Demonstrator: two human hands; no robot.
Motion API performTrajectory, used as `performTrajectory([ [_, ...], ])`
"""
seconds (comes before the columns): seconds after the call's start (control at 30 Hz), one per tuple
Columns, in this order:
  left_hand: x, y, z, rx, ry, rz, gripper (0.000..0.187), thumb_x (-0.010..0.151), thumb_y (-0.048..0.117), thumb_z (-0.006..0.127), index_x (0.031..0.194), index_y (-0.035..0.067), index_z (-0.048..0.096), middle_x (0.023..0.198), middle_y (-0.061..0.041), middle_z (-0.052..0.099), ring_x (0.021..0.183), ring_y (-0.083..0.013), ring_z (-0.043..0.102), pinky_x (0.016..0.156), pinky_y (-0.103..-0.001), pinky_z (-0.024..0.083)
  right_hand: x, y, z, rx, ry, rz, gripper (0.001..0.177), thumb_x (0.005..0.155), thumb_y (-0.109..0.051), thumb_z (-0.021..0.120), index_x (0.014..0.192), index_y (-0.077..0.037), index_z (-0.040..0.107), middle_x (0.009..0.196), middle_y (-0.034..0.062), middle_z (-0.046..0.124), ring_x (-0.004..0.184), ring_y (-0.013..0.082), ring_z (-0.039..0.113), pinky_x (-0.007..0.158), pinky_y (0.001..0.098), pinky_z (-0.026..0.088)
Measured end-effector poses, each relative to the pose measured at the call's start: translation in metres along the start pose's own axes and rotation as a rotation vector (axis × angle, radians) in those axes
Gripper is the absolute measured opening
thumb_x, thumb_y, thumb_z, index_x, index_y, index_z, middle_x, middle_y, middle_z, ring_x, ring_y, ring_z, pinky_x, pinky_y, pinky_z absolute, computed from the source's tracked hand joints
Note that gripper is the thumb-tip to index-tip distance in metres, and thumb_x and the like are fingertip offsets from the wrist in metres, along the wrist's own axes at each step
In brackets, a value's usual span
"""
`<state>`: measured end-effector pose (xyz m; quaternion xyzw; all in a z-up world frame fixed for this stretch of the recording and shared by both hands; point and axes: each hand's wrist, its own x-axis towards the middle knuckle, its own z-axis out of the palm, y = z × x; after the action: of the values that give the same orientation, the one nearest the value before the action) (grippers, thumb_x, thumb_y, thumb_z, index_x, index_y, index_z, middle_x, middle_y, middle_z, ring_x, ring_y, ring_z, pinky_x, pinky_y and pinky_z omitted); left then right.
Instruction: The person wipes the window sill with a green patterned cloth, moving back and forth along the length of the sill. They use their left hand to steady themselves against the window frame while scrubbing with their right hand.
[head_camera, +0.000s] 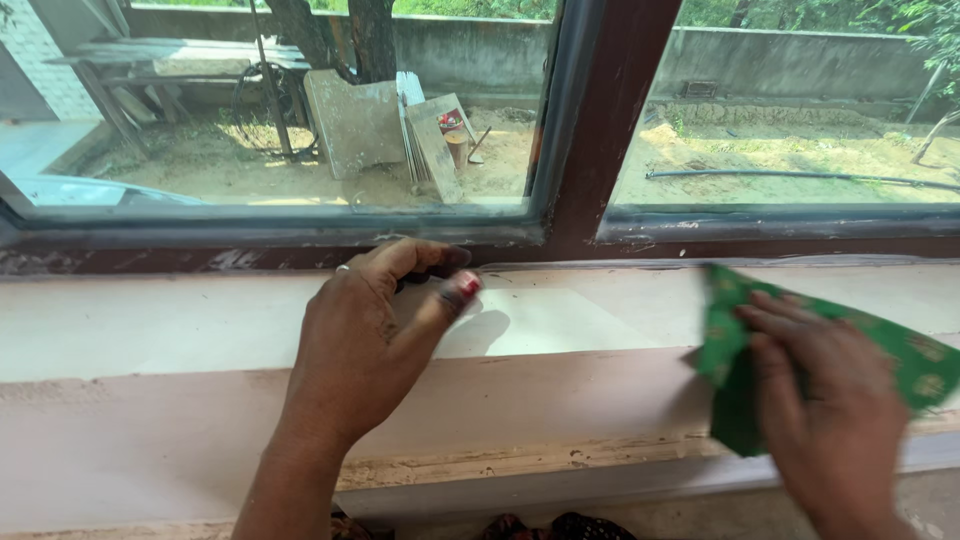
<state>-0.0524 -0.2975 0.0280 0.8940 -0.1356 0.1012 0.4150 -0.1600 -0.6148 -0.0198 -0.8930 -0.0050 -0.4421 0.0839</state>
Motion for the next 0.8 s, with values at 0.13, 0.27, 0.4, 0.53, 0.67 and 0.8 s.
performTrajectory([
  [0.13, -0.001, 0.001, -0.004, -0.157, 0.065, 0.084, 0.052, 0.099, 0.055, 0.045, 0.109, 0.014, 0.077, 0.095, -0.007, 0.08, 0.089, -0.0214, 0.073, 0.078, -0.039, 0.055, 0.006, -0.066, 0.036, 0.262, 0.01, -0.048, 0.02, 0.094, -0.01, 0.066, 0.113, -0.012, 0.073, 0.116, 0.0075, 0.075, 0.106, 0.0258, 0.07, 0.103, 0.0437, 0.049],
  [0.27, -0.002, 0.001, -0.003, -0.214, 0.069, 0.085, 0.054, 0.1, 0.055, 0.043, 0.109, 0.014, 0.078, 0.094, -0.007, 0.08, 0.09, -0.0225, 0.075, 0.079, -0.038, 0.057, 0.009, -0.161, 0.06, 0.425, -0.003, -0.169, 0.026, 0.085, -0.006, 0.069, 0.11, -0.01, 0.076, 0.118, 0.0086, 0.076, 0.112, 0.0277, 0.07, 0.101, 0.0482, 0.05],
  [0.4, -0.001, 0.003, -0.002, -0.157, 0.067, 0.007, 0.047, 0.098, 0.05, 0.049, 0.109, 0.014, 0.076, 0.092, -0.009, 0.078, 0.087, -0.0257, 0.075, 0.078, -0.038, 0.056, 0.017, -0.189, 0.063, 0.529, -0.056, -0.196, 0.019, 0.084, -0.006, 0.072, 0.103, -0.008, 0.075, 0.115, 0.0091, 0.076, 0.115, 0.029, 0.07, 0.105, 0.052, 0.047],
  [0.53, -0.004, 0.007, 0.0, -0.069, 0.123, 0.1, 0.037, 0.095, 0.044, 0.06, 0.107, 0.014, 0.077, 0.099, -0.008, 0.079, 0.094, -0.0253, 0.073, 0.081, -0.038, 0.055, 0.013, -0.138, 0.052, 0.474, -0.021, -0.224, 0.023, 0.085, -0.006, 0.07, 0.107, -0.009, 0.075, 0.12, 0.0093, 0.075, 0.116, 0.0293, 0.07, 0.105, 0.0491, 0.047],
  [0.67, -0.004, 0.009, -0.001, 0.012, 0.096, 0.096, 0.038, 0.082, 0.044, 0.074, 0.109, 0.017, 0.078, 0.107, -0.003, 0.078, 0.099, -0.023, 0.071, 0.084, -0.039, 0.054, 0.003, -0.058, 0.02, 0.267, -0.033, -0.025, 0.021, 0.09, -0.006, 0.067, 0.108, -0.012, 0.075, 0.122, 0.0078, 0.075, 0.118, 0.0251, 0.071, 0.106, 0.042, 0.05],
  [0.8, -0.004, 0.014, -0.001, 0.092, 0.081, 0.098, 0.048, 0.072, 0.043, 0.083, 0.113, 0.018, 0.077, 0.109, 0.0, 0.078, 0.101, -0.0225, 0.069, 0.085, -0.041, 0.053, 0.0, -0.009, -0.01, 0.129, 0.01, 0.076, 0.02, 0.099, -0.007, 0.065, 0.117, -0.01, 0.073, 0.126, 0.01, 0.074, 0.125, 0.0261, 0.07, 0.108, 0.0382, 0.05],
])
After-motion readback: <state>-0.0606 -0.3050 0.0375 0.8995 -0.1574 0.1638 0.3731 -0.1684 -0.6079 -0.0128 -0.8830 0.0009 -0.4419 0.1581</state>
